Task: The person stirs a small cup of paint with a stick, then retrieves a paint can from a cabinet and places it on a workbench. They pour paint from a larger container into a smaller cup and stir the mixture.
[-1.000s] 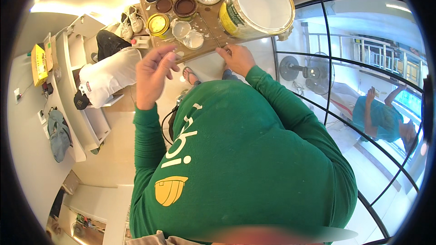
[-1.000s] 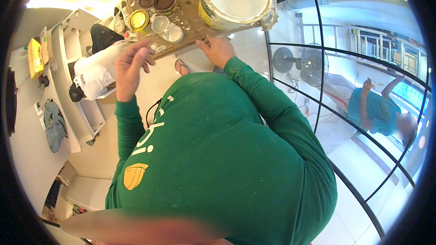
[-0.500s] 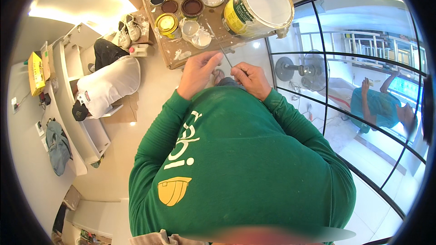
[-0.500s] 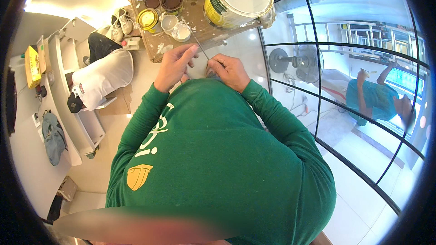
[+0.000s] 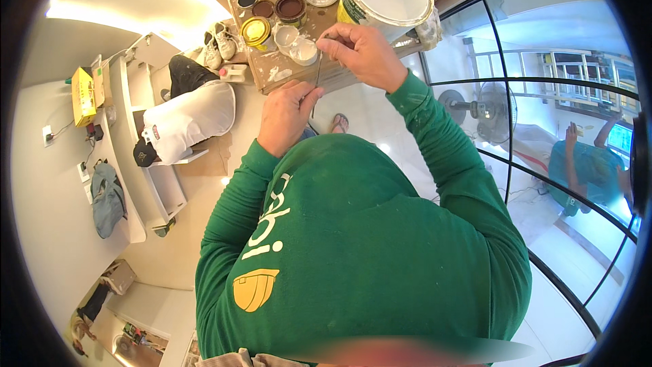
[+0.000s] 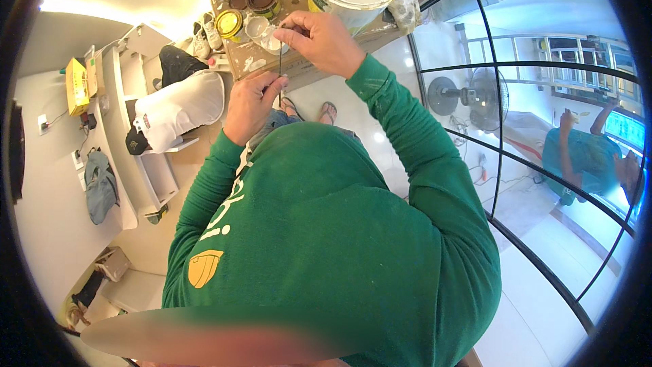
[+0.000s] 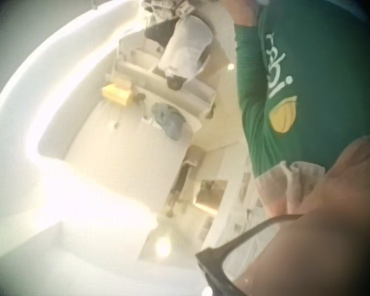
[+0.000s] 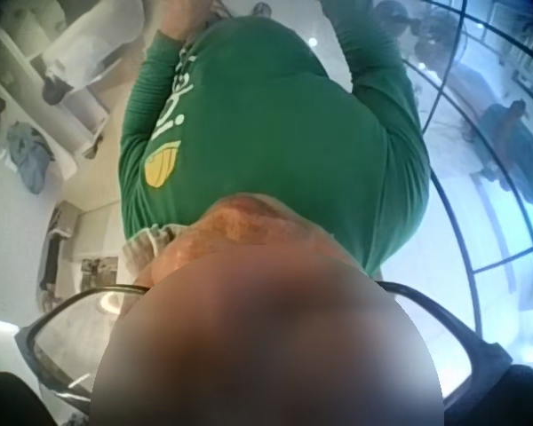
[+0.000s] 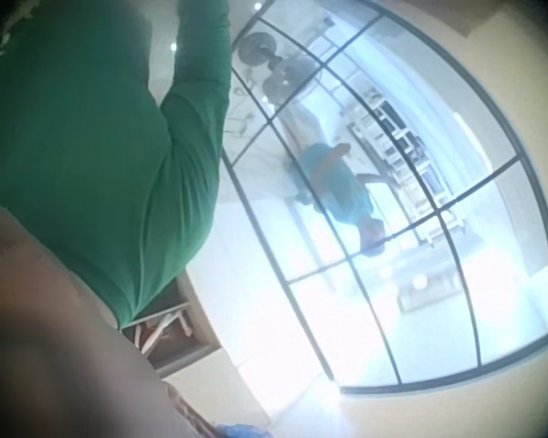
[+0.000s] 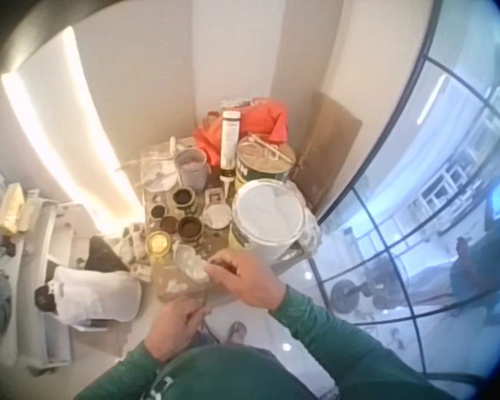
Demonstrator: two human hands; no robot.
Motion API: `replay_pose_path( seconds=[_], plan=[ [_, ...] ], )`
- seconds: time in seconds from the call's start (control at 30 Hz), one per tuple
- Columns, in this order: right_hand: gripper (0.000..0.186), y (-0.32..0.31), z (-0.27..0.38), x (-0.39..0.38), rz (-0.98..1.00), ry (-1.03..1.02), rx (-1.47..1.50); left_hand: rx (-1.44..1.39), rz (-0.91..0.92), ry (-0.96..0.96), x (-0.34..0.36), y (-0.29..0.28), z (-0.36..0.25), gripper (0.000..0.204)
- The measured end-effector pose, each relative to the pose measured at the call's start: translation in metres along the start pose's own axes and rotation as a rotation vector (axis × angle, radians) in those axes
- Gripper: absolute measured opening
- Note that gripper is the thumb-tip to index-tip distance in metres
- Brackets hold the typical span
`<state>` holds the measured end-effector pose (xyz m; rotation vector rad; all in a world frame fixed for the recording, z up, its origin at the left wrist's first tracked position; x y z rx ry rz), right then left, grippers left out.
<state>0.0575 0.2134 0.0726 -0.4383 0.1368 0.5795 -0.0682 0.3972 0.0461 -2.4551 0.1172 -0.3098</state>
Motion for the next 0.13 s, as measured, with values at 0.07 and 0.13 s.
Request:
replay_pose_path(
  seconds=[0.07, 0.13],
  plan=[
    [0.026, -0.002, 0.011, -0.001, 0.109, 0.034, 0.069, 0.051, -0.031, 0.009, -0.005, -0.01, -0.002, 0.025],
    [0.025, -0.005, 0.023, -0.001, 0.136, 0.042, 0.091, 0.062, -0.107, 0.016, -0.007, -0.021, 0.0, 0.024]
  ],
)
Point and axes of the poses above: each hand's wrist, its own x-axis towards the middle knuckle, its own y-axis out of the palm, z = x × y, the point moved 2 cm from there along x, towards the middle knuckle, and after that the axes turned 13 degrees about y, right-handed, at the moved point
